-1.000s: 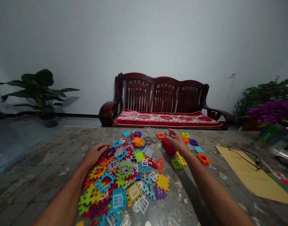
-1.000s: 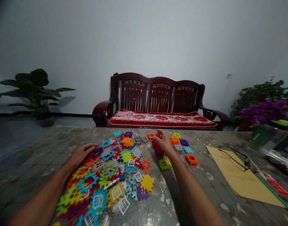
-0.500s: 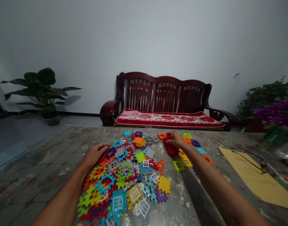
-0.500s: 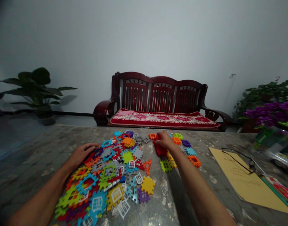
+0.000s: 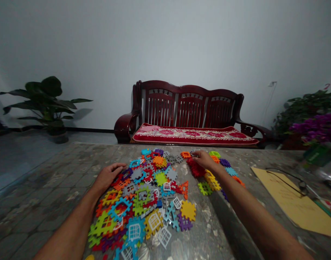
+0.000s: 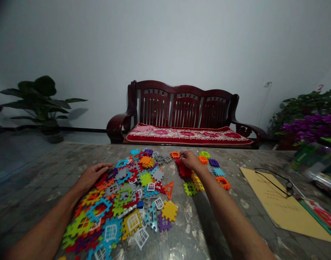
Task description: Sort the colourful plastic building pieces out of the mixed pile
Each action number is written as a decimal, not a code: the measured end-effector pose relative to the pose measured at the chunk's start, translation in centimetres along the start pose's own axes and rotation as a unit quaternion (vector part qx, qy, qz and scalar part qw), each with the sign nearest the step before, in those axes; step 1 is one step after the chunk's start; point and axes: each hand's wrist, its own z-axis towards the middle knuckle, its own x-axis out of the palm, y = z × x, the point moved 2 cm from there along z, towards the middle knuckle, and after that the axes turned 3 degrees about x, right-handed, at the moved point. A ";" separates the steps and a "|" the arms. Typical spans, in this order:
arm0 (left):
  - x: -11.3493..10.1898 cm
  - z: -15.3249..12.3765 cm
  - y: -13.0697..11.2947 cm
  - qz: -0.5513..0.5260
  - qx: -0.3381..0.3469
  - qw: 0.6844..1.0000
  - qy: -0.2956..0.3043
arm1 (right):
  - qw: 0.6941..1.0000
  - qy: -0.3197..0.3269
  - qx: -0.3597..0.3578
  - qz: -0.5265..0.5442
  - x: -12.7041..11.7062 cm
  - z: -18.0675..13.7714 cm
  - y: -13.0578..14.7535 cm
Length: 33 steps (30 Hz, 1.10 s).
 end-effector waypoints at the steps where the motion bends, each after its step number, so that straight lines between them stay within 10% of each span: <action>1: 0.0 -0.1 -0.1 0.003 0.001 1.000 0.001 | 1.000 -0.002 0.008 -0.007 -0.1 -0.1 0.0; 33: 0.3 0.3 0.9 -0.040 0.000 0.999 0.018 | 0.972 -0.019 0.144 -0.184 1.5 -1.2 3.6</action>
